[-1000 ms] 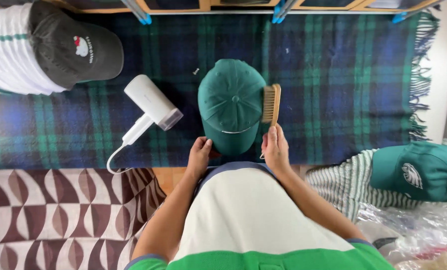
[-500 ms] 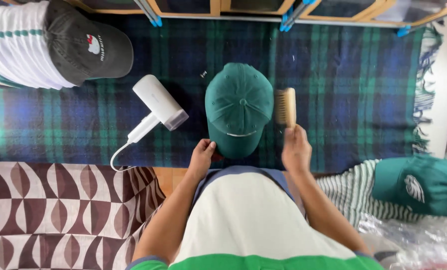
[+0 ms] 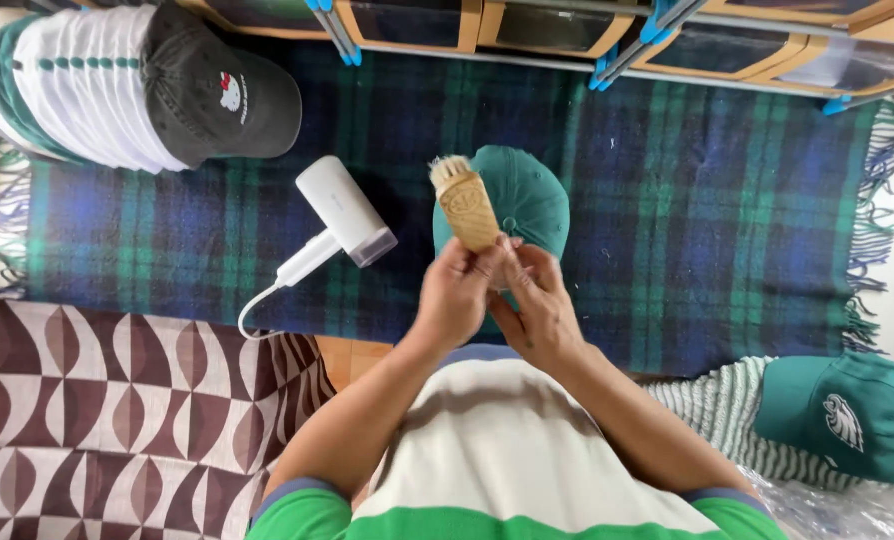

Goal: Steaming and brushing a baseball cap to remove wrinkles and lint.

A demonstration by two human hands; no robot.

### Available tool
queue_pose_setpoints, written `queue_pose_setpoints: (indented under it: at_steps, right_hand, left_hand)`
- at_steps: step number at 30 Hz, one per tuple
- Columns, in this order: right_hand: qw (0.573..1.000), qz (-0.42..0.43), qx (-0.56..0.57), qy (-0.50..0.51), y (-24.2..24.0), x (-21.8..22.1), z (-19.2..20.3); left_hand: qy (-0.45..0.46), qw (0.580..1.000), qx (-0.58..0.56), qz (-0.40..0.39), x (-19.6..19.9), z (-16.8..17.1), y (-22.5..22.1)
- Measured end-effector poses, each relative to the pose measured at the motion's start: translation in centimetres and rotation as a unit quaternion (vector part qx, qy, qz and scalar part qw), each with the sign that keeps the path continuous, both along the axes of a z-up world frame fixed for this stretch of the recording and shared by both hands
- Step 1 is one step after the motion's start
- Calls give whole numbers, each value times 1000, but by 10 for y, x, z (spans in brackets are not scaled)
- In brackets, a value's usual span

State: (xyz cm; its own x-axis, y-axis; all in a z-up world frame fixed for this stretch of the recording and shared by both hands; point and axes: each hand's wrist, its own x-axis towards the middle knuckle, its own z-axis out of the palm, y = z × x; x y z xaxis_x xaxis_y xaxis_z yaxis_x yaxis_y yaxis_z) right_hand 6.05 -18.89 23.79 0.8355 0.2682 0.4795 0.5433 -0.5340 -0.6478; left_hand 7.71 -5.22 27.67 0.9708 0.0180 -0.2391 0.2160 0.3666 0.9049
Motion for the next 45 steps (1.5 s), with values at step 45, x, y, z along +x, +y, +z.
queue_pose_setpoints:
  at_steps: [45]
  right_hand:
    - [983, -86, -52, 155, -36, 113, -59]
  left_hand:
    - [202, 865, 448, -97, 3, -72, 86]
